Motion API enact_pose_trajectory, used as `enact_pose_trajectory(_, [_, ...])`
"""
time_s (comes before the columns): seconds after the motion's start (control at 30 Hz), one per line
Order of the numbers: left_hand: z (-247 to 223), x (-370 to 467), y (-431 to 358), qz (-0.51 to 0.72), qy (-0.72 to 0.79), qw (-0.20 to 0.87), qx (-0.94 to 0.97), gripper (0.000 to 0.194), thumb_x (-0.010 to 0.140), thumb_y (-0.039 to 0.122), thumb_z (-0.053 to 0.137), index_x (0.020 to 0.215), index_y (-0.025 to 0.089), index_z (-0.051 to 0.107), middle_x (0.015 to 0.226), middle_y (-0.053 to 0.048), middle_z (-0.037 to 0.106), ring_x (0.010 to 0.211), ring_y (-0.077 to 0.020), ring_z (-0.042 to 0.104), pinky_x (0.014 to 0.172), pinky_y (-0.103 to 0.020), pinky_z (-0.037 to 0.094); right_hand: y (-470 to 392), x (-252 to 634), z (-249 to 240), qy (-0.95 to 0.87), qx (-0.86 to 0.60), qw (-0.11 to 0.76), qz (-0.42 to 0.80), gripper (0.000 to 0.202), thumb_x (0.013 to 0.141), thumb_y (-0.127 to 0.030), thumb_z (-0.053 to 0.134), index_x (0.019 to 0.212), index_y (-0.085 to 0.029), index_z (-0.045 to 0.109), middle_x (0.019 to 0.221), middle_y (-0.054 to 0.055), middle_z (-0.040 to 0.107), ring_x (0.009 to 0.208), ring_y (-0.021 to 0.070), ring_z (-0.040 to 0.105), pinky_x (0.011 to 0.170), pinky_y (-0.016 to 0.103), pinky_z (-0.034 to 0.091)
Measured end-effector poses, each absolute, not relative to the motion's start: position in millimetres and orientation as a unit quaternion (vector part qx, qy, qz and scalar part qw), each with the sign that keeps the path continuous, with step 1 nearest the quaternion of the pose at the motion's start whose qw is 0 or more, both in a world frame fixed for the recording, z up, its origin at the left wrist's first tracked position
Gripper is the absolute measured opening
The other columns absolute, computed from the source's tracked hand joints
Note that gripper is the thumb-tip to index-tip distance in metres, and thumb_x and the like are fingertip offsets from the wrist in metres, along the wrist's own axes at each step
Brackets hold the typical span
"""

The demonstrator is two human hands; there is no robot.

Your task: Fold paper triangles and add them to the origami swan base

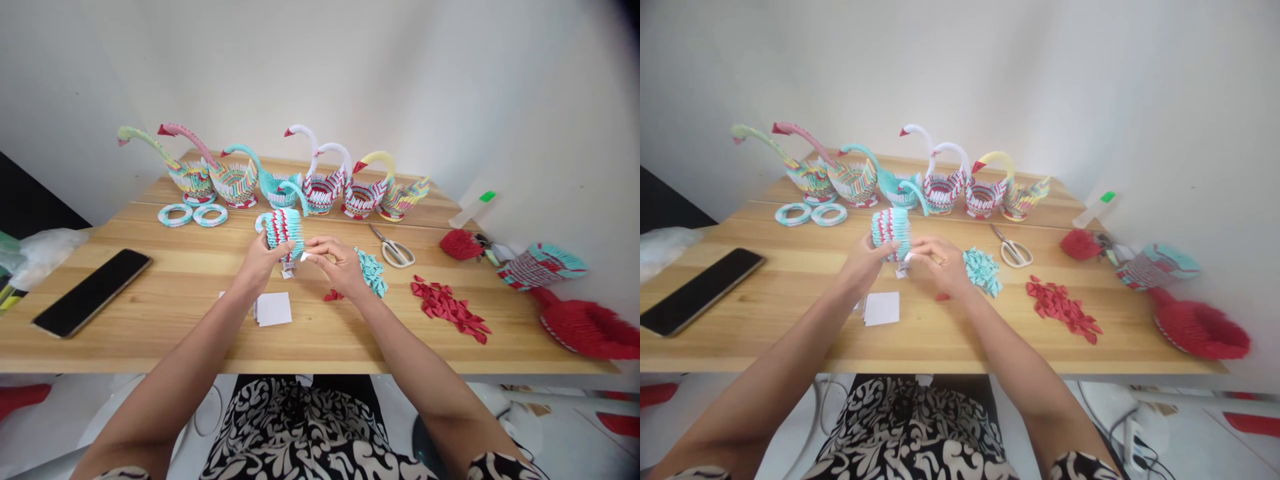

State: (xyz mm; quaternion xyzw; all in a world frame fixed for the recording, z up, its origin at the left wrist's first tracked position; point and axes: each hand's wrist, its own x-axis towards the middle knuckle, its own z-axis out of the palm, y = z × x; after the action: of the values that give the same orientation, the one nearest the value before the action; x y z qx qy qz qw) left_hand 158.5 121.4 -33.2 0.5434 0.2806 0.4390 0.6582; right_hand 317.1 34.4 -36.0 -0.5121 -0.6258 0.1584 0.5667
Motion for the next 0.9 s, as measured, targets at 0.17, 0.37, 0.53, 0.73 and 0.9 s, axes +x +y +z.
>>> enact_pose_trajectory(0.17, [-35, 158, 122, 0.431, 0.288, 0.646, 0.560, 0.046, 0.063, 0.032, 0.078, 0.103, 0.015, 0.061, 0.097, -0.005, 0.069, 0.083, -0.0193, 0.063, 0.079, -0.030, 0.047, 34, 315, -35, -0.617, -0.515, 0.567, 0.180, 0.008, 0.084, -0.033, 0.071, 0.081, -0.028, 0.076, 0.100, 0.002, 0.073, 0.098, 0.0196, 0.064, 0.098, 0.039, 0.045])
enact_pose_trajectory(0.37, [-31, 157, 118, 0.438, 0.303, 0.623, 0.573, 0.041, 0.063, 0.031, 0.076, 0.098, 0.016, 0.060, 0.090, -0.003, 0.067, 0.078, -0.0182, 0.060, 0.076, -0.030, 0.047, 39, 318, -45, -0.483, -0.510, 0.637, 0.317, 0.020, 0.076, -0.042, 0.077, 0.083, -0.024, 0.075, 0.098, 0.003, 0.072, 0.090, 0.0174, 0.064, 0.084, 0.032, 0.051])
enact_pose_trajectory(0.53, [-25, 157, 112, 0.431, 0.312, 0.613, 0.584, 0.043, 0.061, 0.030, 0.075, 0.098, 0.017, 0.058, 0.088, -0.002, 0.064, 0.077, -0.0177, 0.058, 0.075, -0.030, 0.047, 44, 323, -56, -0.404, -0.510, 0.643, 0.404, 0.025, 0.072, -0.045, 0.080, 0.083, -0.023, 0.075, 0.095, 0.001, 0.072, 0.084, 0.0143, 0.062, 0.080, 0.029, 0.051])
enact_pose_trajectory(0.73, [-21, 157, 109, 0.434, 0.311, 0.605, 0.591, 0.045, 0.061, 0.030, 0.075, 0.100, 0.017, 0.058, 0.092, -0.003, 0.065, 0.081, -0.0193, 0.058, 0.077, -0.030, 0.046, 44, 317, -51, -0.347, -0.477, 0.657, 0.470, 0.035, 0.058, -0.049, 0.087, 0.074, -0.022, 0.073, 0.092, 0.001, 0.072, 0.085, 0.0145, 0.061, 0.073, 0.025, 0.052])
enact_pose_trajectory(0.9, [-22, 158, 109, 0.431, 0.316, 0.594, 0.601, 0.043, 0.061, 0.032, 0.075, 0.098, 0.018, 0.058, 0.086, -0.002, 0.064, 0.076, -0.0184, 0.056, 0.074, -0.030, 0.045, 44, 314, -48, -0.323, -0.451, 0.662, 0.504, 0.035, 0.053, -0.046, 0.091, 0.071, -0.023, 0.071, 0.086, 0.000, 0.070, 0.081, 0.0129, 0.059, 0.069, 0.023, 0.051])
